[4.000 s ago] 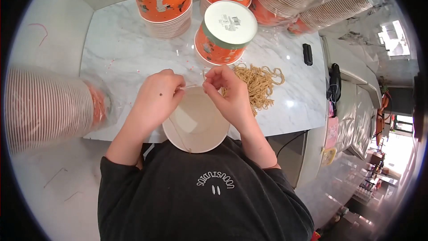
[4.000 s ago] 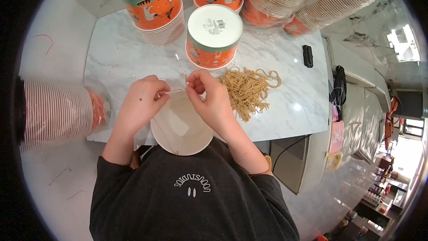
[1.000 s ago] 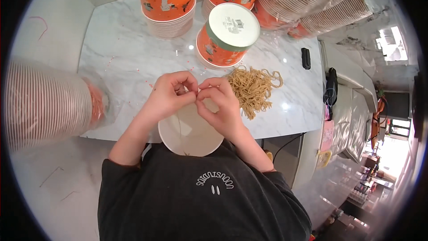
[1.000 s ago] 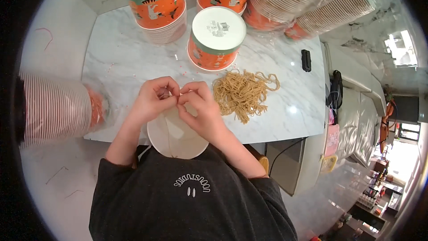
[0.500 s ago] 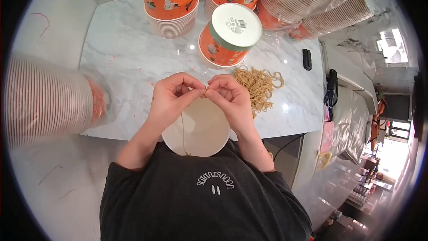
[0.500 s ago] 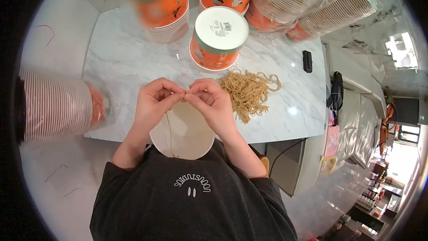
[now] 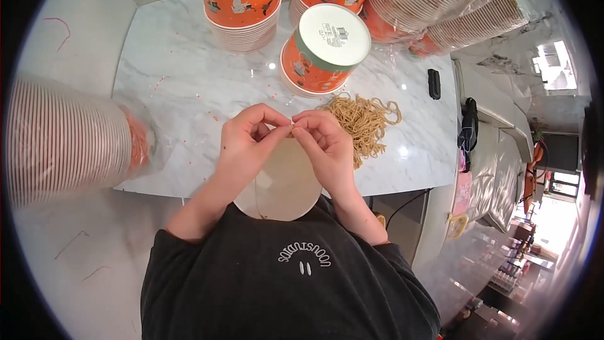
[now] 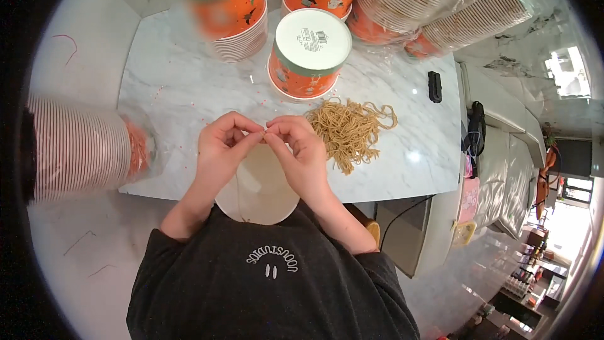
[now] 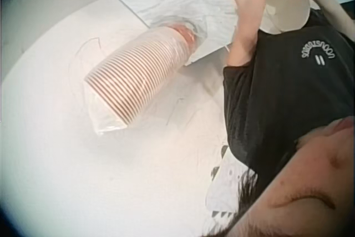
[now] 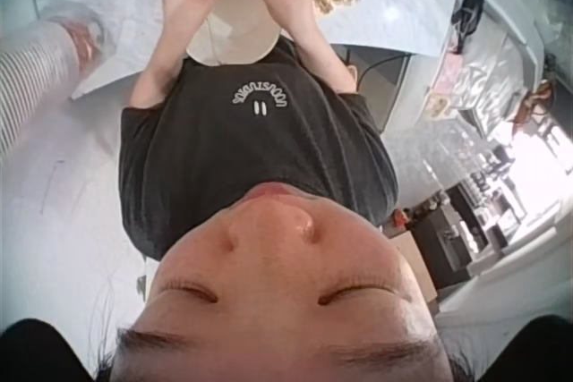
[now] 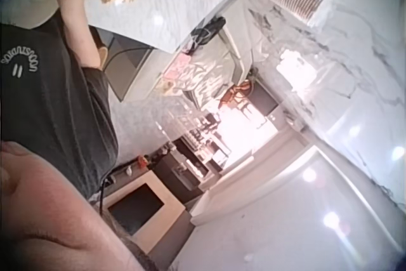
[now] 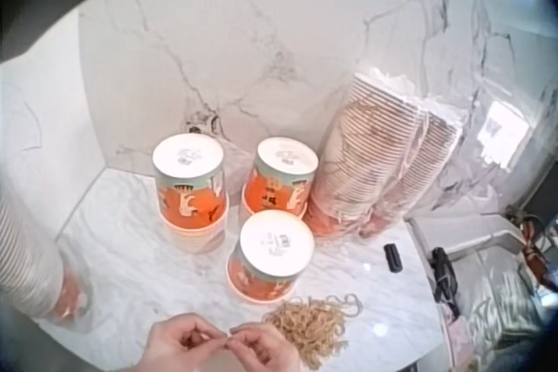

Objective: Organizing and bundling paper cups using rubber bands on a workbench.

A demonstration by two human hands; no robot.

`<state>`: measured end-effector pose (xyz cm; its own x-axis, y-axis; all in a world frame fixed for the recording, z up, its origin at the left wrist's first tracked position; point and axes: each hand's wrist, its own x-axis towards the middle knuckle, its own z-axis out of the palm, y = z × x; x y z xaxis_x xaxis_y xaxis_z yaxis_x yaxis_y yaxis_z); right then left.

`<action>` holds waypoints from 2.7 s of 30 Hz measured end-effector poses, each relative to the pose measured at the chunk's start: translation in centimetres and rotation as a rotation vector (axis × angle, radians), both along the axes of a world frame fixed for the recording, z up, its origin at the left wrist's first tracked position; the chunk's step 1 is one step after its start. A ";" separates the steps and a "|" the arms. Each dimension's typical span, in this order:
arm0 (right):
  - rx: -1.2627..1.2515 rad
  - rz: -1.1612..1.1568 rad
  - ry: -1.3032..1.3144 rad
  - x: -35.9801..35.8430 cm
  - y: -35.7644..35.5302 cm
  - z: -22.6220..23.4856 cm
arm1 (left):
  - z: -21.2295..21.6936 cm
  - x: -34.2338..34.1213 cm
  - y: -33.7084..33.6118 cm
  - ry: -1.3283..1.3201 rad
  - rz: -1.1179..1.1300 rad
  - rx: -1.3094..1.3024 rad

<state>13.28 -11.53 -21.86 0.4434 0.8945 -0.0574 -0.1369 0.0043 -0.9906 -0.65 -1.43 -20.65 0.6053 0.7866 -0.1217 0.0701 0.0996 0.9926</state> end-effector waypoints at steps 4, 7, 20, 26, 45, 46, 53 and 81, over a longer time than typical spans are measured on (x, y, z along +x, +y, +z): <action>0.126 -0.001 -0.062 -0.4 0.1 0.2 | 0.1 0.2 -0.4 -0.018 0.041 0.049; 0.072 -0.008 -0.058 -0.2 0.1 -0.1 | 0.3 0.3 -0.3 0.008 0.046 0.077; -0.061 0.060 0.234 0.7 0.3 -0.2 | 0.6 -1.0 0.2 0.041 -0.055 0.171; 0.028 0.066 0.095 0.5 0.4 -0.4 | -0.6 -0.9 0.6 -0.025 -0.068 0.108; -0.006 0.050 0.310 0.7 0.2 -0.3 | 0.2 -0.8 0.5 -0.025 -0.079 0.117; -0.001 0.042 0.302 0.6 0.2 -0.3 | 0.2 -0.7 0.5 -0.026 -0.079 0.115; 0.022 0.000 0.096 0.2 0.3 -0.2 | -0.3 -0.5 0.5 -0.032 -0.045 0.092; 0.060 0.022 -0.206 0.6 0.6 -0.4 | -1.9 -0.6 1.7 -0.004 -0.076 0.031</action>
